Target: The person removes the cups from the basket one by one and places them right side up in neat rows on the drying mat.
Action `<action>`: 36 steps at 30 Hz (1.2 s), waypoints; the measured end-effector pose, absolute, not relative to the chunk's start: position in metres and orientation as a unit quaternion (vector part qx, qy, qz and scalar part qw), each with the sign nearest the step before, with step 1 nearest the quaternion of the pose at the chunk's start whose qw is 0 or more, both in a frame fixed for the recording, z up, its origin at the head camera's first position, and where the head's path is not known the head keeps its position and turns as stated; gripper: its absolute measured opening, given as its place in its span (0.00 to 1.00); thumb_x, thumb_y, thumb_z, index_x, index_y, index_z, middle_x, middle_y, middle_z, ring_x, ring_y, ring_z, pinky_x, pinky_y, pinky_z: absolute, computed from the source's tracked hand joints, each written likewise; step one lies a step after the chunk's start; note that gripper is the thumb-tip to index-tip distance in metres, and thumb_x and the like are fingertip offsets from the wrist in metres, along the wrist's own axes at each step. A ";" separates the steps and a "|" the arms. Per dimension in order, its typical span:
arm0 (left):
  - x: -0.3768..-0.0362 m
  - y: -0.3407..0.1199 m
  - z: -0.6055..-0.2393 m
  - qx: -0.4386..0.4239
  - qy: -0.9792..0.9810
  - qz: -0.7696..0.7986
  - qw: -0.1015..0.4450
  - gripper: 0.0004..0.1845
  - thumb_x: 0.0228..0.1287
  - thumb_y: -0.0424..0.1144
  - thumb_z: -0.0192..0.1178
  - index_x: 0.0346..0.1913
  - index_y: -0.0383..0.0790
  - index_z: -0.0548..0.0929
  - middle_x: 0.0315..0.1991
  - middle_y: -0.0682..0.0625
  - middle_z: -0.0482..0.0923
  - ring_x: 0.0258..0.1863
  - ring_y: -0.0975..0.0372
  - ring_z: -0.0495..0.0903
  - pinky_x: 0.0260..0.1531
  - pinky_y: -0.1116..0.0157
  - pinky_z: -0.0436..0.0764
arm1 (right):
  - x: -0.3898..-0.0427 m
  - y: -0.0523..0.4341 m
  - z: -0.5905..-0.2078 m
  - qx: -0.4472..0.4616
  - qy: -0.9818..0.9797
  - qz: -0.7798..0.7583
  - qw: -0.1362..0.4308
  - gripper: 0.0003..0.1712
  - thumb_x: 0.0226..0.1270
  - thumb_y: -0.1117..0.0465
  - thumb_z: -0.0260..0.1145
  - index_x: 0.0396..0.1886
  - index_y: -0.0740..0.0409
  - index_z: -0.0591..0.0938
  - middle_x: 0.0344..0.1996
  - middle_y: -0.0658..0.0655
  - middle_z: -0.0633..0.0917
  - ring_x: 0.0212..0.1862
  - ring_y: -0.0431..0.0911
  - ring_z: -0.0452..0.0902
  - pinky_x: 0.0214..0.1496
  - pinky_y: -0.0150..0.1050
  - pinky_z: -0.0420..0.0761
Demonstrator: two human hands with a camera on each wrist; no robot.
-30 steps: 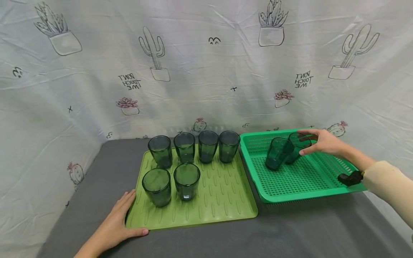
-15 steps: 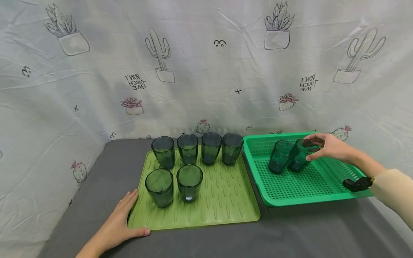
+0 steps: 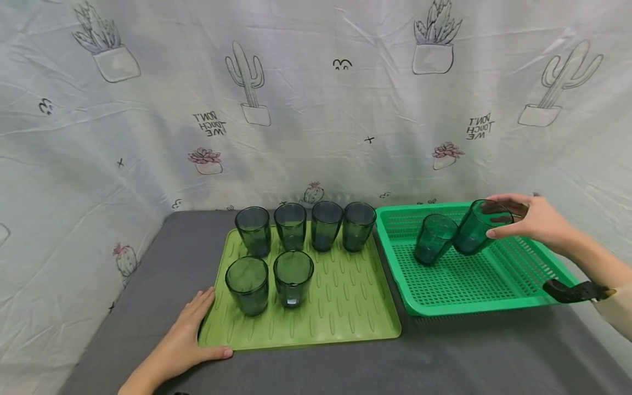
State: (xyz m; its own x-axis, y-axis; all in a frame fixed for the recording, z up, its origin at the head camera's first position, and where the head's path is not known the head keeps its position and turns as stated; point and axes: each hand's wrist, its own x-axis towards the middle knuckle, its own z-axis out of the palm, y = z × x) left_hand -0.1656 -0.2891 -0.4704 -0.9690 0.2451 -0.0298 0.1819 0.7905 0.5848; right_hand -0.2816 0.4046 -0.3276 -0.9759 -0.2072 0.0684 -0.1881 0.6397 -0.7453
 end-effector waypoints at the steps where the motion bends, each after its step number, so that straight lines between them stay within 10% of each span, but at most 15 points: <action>1: -0.166 -0.289 -0.470 0.114 0.944 0.304 0.051 0.67 0.40 0.68 0.74 0.77 0.34 0.53 0.76 0.37 0.48 0.74 0.38 0.41 0.59 0.28 0.51 | -0.279 0.405 -0.326 -0.108 0.901 -0.420 0.005 0.37 0.56 0.68 0.76 0.66 0.61 0.72 0.54 0.53 0.83 0.49 0.38 0.81 0.44 0.29 0.80; 12: -0.165 -0.289 -0.470 0.117 0.942 0.312 0.044 0.67 0.40 0.66 0.75 0.77 0.32 0.54 0.76 0.36 0.48 0.74 0.38 0.40 0.60 0.29 0.50 | -0.253 0.379 -0.308 -0.103 0.785 -0.604 -0.091 0.37 0.55 0.82 0.69 0.66 0.64 0.73 0.53 0.52 0.80 0.53 0.36 0.76 0.44 0.23 0.78; 29: -0.169 -0.293 -0.475 0.126 0.935 0.327 0.047 0.67 0.41 0.64 0.76 0.77 0.33 0.53 0.76 0.35 0.47 0.74 0.38 0.39 0.61 0.30 0.47 | -0.218 0.278 -0.285 -0.266 0.584 -0.754 -0.140 0.41 0.39 1.00 0.57 0.60 0.88 0.67 0.49 0.75 0.79 0.51 0.59 0.79 0.51 0.47 0.80; 36: -0.170 -0.292 -0.477 0.136 0.934 0.327 0.039 0.67 0.41 0.65 0.75 0.77 0.32 0.53 0.76 0.35 0.47 0.74 0.39 0.39 0.64 0.33 0.44 | -0.195 0.224 -0.281 -0.245 0.647 -0.709 -0.133 0.42 0.37 0.93 0.68 0.60 0.82 0.71 0.49 0.74 0.78 0.53 0.59 0.76 0.56 0.47 0.77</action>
State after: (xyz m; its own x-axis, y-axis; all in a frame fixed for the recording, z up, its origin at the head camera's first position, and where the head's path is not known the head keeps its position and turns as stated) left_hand -0.1697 -0.2921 -0.4770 -0.9601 0.2794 0.0151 0.2278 0.7491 0.6220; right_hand -0.1953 0.2239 -0.2806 -0.8443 -0.1278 0.5205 -0.5065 -0.1268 -0.8528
